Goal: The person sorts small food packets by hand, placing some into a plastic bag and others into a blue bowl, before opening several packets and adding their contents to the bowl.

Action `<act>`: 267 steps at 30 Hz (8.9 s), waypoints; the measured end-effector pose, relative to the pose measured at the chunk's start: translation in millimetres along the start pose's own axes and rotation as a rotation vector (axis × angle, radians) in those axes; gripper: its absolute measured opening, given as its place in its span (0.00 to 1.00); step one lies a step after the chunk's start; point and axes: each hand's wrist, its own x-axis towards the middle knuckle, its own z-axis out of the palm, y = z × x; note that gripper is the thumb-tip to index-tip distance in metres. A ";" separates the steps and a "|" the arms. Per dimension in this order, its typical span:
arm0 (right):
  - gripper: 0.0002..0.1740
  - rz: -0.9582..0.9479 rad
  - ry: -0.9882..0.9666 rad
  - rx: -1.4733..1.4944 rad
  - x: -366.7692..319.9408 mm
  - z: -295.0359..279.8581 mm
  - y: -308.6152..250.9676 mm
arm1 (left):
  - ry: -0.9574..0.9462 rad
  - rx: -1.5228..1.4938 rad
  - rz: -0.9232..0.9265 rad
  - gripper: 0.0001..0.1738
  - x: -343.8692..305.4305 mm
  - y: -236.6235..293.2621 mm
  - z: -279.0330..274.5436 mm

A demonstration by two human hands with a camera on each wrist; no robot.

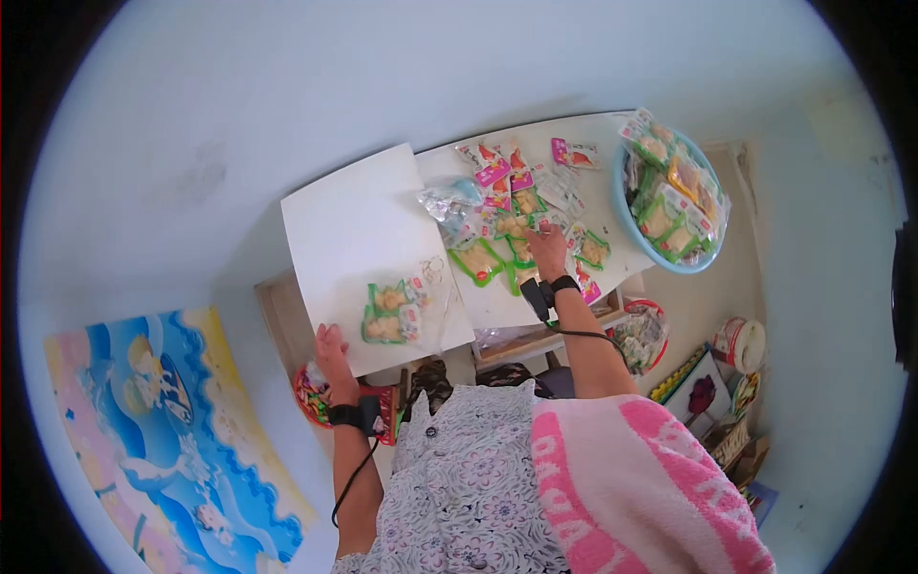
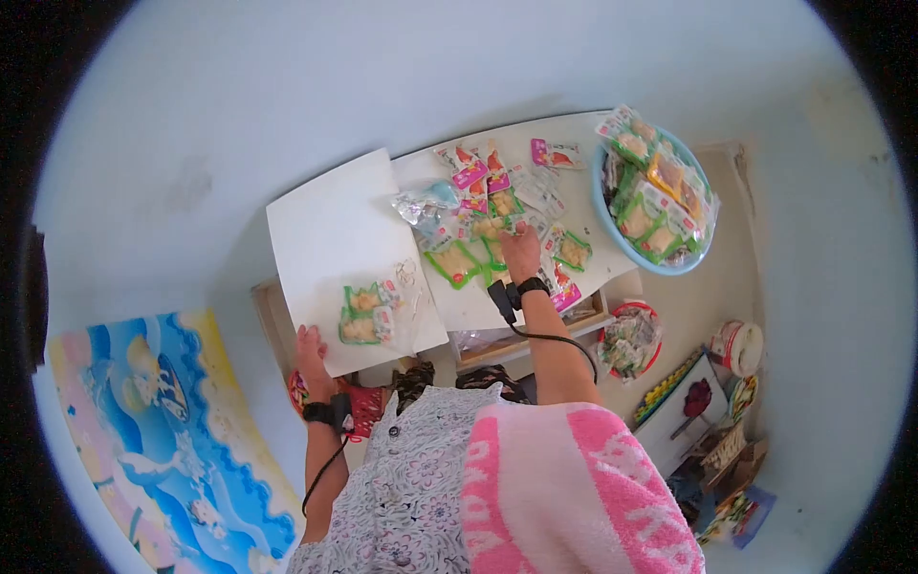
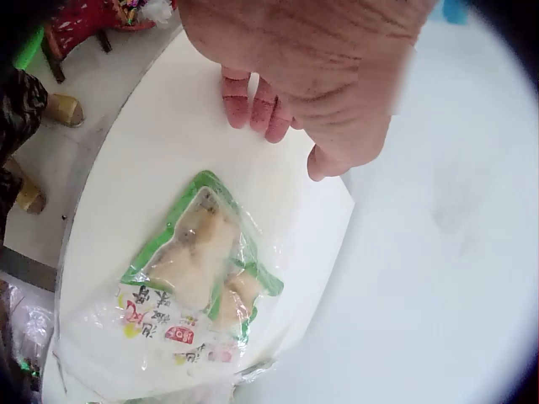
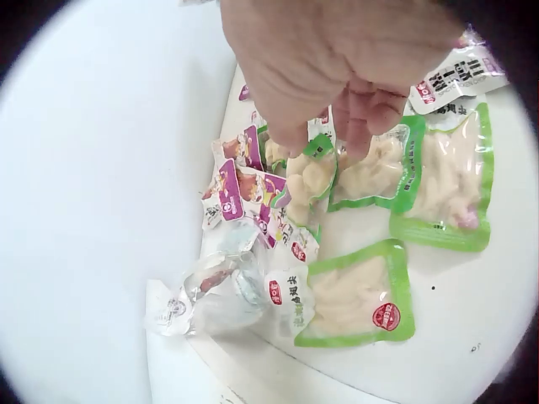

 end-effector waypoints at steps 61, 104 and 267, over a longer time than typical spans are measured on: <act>0.07 0.079 -0.234 0.506 -257.5 -77.6 -96.4 | -0.791 0.777 0.604 0.26 -80.4 91.6 63.9; 0.07 -0.190 -0.498 0.184 -195.8 21.6 -134.0 | -0.737 0.343 0.489 0.06 -85.0 69.8 97.8; 0.53 -0.595 -0.402 0.051 -245.3 24.5 -230.3 | -0.580 -0.153 0.412 0.29 2.8 80.2 5.7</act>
